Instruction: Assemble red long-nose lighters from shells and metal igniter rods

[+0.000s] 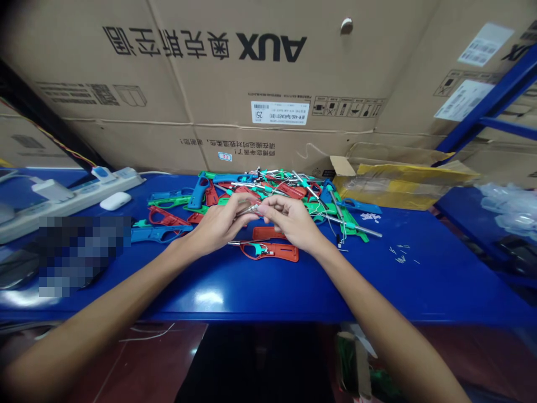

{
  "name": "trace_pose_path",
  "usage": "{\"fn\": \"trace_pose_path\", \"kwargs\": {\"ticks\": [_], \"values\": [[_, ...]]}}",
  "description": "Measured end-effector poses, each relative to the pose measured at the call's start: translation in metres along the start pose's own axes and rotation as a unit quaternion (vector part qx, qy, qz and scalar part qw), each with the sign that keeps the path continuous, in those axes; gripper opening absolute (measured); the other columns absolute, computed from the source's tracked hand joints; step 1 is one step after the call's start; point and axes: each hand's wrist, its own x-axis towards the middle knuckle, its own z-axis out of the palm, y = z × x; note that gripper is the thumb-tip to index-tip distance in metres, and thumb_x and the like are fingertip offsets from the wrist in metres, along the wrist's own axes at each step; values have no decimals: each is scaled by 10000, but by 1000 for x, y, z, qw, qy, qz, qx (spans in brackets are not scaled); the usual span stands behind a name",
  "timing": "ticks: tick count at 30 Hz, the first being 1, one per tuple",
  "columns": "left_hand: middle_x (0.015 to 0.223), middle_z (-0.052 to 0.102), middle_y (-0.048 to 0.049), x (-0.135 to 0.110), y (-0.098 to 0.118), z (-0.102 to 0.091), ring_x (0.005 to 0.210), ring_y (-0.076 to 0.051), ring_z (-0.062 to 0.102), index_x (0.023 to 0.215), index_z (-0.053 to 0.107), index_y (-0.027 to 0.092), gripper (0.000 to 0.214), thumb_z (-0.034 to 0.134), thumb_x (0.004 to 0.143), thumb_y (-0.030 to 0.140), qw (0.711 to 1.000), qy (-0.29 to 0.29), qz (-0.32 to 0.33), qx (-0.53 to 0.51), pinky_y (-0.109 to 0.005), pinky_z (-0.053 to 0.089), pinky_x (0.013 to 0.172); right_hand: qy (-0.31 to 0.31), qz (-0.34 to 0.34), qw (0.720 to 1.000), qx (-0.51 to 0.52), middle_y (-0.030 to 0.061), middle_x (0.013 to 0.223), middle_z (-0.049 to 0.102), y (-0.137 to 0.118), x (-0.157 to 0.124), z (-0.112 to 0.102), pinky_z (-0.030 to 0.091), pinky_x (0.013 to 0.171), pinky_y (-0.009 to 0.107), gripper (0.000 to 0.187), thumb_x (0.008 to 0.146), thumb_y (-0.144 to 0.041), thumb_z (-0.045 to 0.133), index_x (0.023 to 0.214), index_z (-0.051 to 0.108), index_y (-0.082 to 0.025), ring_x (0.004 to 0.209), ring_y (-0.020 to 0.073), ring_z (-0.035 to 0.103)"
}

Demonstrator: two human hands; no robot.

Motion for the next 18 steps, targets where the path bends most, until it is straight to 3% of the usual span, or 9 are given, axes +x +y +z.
{"fn": "trace_pose_path", "kwargs": {"ticks": [4, 7, 11, 18], "values": [[1093, 752, -76, 1, 1, -3, 910, -221, 728, 1267, 554, 189, 379, 364, 1082, 461, 998, -12, 21, 56, -323, 543, 732, 6, 33, 999, 15, -35, 720, 574, 0, 0, 0, 289, 456, 234, 326, 861, -512, 721, 826, 635, -200, 514, 53, 380], [1124, 720, -74, 1, 2, -3, 962, -202, 695, 1254, 596, 184, 380, 296, 1108, 367, 997, 22, 62, 47, -332, 547, 809, 25, 30, 999, -5, -27, 716, 578, 0, 1, -1, 314, 471, 232, 314, 858, -504, 722, 826, 643, -201, 543, 64, 408], [1107, 653, -98, 2, 0, 0, 952, -191, 649, 1321, 585, 171, 339, 359, 1099, 292, 994, 76, 79, 30, -333, 547, 826, 44, 29, 999, -3, -21, 715, 586, 1, 1, -1, 351, 492, 231, 317, 843, -516, 728, 844, 655, -207, 576, 81, 434], [1149, 634, -83, 2, -1, 4, 1000, -200, 627, 1410, 491, 232, 342, 469, 1069, 225, 991, 102, 84, -12, -368, 547, 871, 55, 30, 998, -3, -17, 725, 606, 0, 0, 2, 402, 548, 237, 311, 829, -511, 737, 844, 652, -212, 625, 95, 490]]}}
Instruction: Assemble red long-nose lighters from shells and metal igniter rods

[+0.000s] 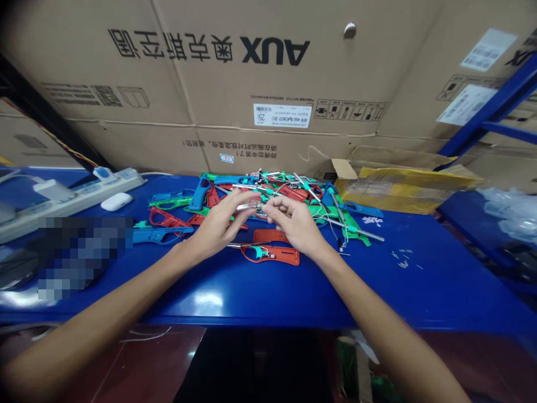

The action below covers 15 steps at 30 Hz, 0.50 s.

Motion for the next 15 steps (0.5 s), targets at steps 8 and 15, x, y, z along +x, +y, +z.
{"fn": "trace_pose_path", "kwargs": {"ticks": [8, 15], "values": [[1143, 651, -84, 1, 3, -4, 950, -184, 655, 1322, 559, 209, 273, 476, 1063, 232, 998, 3, 21, 52, -331, 562, 809, -31, 22, 995, 91, -34, 692, 570, 3, 2, 2, 305, 488, 226, 366, 781, -524, 792, 851, 651, -194, 566, 68, 405], [1095, 647, -85, 0, 5, -4, 945, -190, 640, 1356, 532, 206, 299, 466, 1070, 264, 999, 25, 21, 42, -323, 556, 779, -26, -26, 999, 37, -36, 684, 572, -3, -3, 1, 321, 496, 241, 339, 827, -515, 764, 835, 631, -203, 556, 72, 414]]}}
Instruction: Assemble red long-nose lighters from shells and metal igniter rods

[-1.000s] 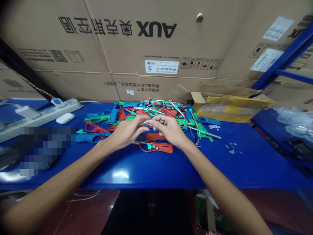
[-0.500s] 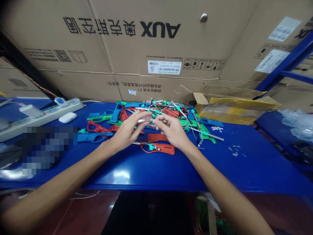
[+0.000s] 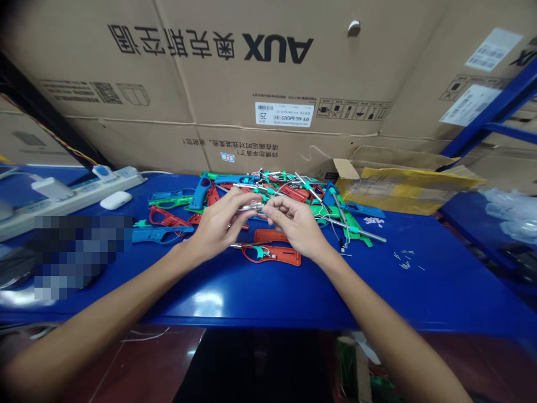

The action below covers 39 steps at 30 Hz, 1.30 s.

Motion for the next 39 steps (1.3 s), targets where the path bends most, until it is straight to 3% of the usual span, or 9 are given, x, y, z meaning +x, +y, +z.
{"fn": "trace_pose_path", "kwargs": {"ticks": [8, 14, 17, 21, 24, 27, 31, 36, 39], "values": [[1050, 595, -65, -2, 3, 8, 914, -163, 601, 1384, 551, 239, 358, 445, 1056, 145, 997, 52, 38, -28, -311, 558, 765, 4, 21, 998, 62, -39, 677, 565, 7, 0, 5, 302, 467, 219, 370, 797, -528, 790, 871, 655, -191, 541, 63, 401], [1045, 630, -65, -3, 6, 8, 894, -155, 619, 1319, 614, 219, 310, 507, 1038, 143, 996, 84, 32, 18, -304, 550, 732, 16, 16, 998, 64, -38, 666, 563, 4, -1, 7, 323, 473, 220, 356, 812, -522, 774, 879, 652, -194, 530, 65, 410], [1074, 678, -63, -5, 6, 8, 937, -166, 658, 1283, 619, 223, 266, 556, 1027, 184, 996, 84, 3, 13, -323, 557, 780, 63, -35, 997, -9, -15, 702, 605, 0, -4, 10, 426, 550, 248, 283, 857, -479, 731, 846, 652, -208, 602, 102, 513], [1054, 699, -57, -9, 2, 16, 940, -174, 697, 1196, 551, 208, 183, 577, 1019, 245, 993, 56, -75, -78, -335, 571, 825, 88, -136, 982, -93, 5, 786, 669, 0, -8, 13, 511, 696, 302, 140, 904, -359, 698, 886, 677, -222, 712, 143, 616], [1050, 659, -73, -12, -2, 23, 929, -173, 684, 1178, 445, 208, 153, 491, 1042, 260, 979, 14, -109, -172, -338, 571, 806, 78, -155, 978, -119, 6, 807, 686, 3, -8, 11, 521, 732, 328, 114, 925, -344, 678, 952, 694, -235, 733, 157, 636], [1011, 601, -59, -11, 0, 21, 886, -159, 631, 1145, 389, 218, 141, 461, 1045, 287, 969, 23, -106, -223, -325, 552, 781, 74, -134, 981, -115, -1, 791, 672, 3, -6, 8, 504, 704, 319, 140, 918, -362, 686, 981, 701, -239, 731, 158, 626], [1004, 574, -53, -9, 7, 10, 869, -165, 568, 1118, 431, 220, 181, 486, 1039, 374, 966, 24, -103, -235, -329, 513, 778, 59, -104, 989, -83, -7, 781, 647, 0, -4, 7, 460, 639, 285, 157, 904, -377, 701, 957, 694, -230, 706, 139, 590], [982, 570, -39, -11, 7, 7, 834, -156, 533, 1065, 492, 215, 198, 393, 1078, 386, 959, 10, -102, -264, -321, 459, 761, -35, -58, 997, -43, -51, 661, 522, -4, -8, 9, 330, 496, 249, 246, 934, -464, 659, 933, 685, -219, 540, 86, 420], [941, 557, -29, -12, 6, 9, 808, -158, 513, 1015, 493, 214, 222, 391, 1076, 401, 961, 12, -93, -261, -324, 439, 746, -61, -42, 997, -34, -63, 623, 481, -6, -10, 12, 293, 473, 244, 288, 910, -495, 682, 886, 684, -209, 526, 80, 390]]}}
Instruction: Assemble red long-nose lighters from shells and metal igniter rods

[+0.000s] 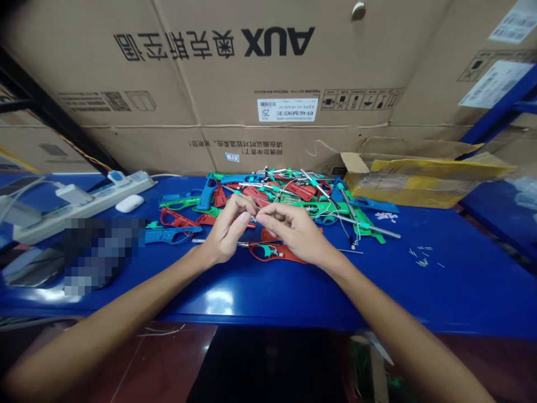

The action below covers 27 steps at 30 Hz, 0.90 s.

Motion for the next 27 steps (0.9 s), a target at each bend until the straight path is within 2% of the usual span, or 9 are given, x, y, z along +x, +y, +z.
{"fn": "trace_pose_path", "kwargs": {"ticks": [5, 11, 17, 20, 24, 27], "values": [[881, 529, -21, 0, -1, 1, 754, -161, 491, 1016, 468, 220, 258, 377, 1070, 455, 1000, -11, -11, 4, -314, 433, 679, -6, 5, 1000, 18, -65, 606, 485, -3, 0, 1, 285, 463, 241, 303, 895, -509, 697, 865, 682, -209, 516, 75, 383], [927, 547, -32, 2, -1, 1, 816, -167, 515, 1017, 450, 222, 238, 355, 1078, 432, 1000, -24, 0, 12, -323, 453, 733, -7, 15, 999, 33, -67, 596, 488, -2, 1, 4, 291, 462, 240, 338, 874, -536, 714, 833, 661, -205, 512, 71, 397], [969, 554, -40, 0, -1, 2, 833, -168, 523, 1043, 430, 229, 231, 301, 1088, 416, 999, -31, -1, 24, -330, 467, 751, -5, 25, 998, 51, -86, 553, 443, 2, 2, 4, 247, 432, 235, 346, 855, -541, 737, 819, 654, -207, 478, 62, 341], [967, 552, -44, 1, 0, 3, 838, -173, 531, 1062, 437, 226, 223, 310, 1086, 408, 999, -20, -4, 43, -341, 466, 761, 1, 54, 996, 77, -100, 544, 392, 7, 3, 3, 209, 419, 226, 371, 834, -547, 760, 802, 622, -205, 455, 51, 290], [898, 556, -24, 5, -1, 1, 763, -161, 522, 1058, 449, 216, 186, 339, 1074, 365, 993, 30, -43, 109, -334, 437, 716, 31, 99, 978, 183, -101, 590, 327, 16, 9, -1, 171, 418, 204, 439, 853, -587, 728, 760, 519, -213, 454, 40, 239], [858, 568, -11, 7, -2, -1, 747, -159, 532, 1020, 465, 207, 193, 346, 1066, 353, 984, 43, -89, 151, -332, 430, 714, 98, 159, 940, 285, -78, 632, 352, 24, 16, -10, 215, 406, 191, 336, 906, -471, 699, 796, 518, -210, 479, 53, 294]]}}
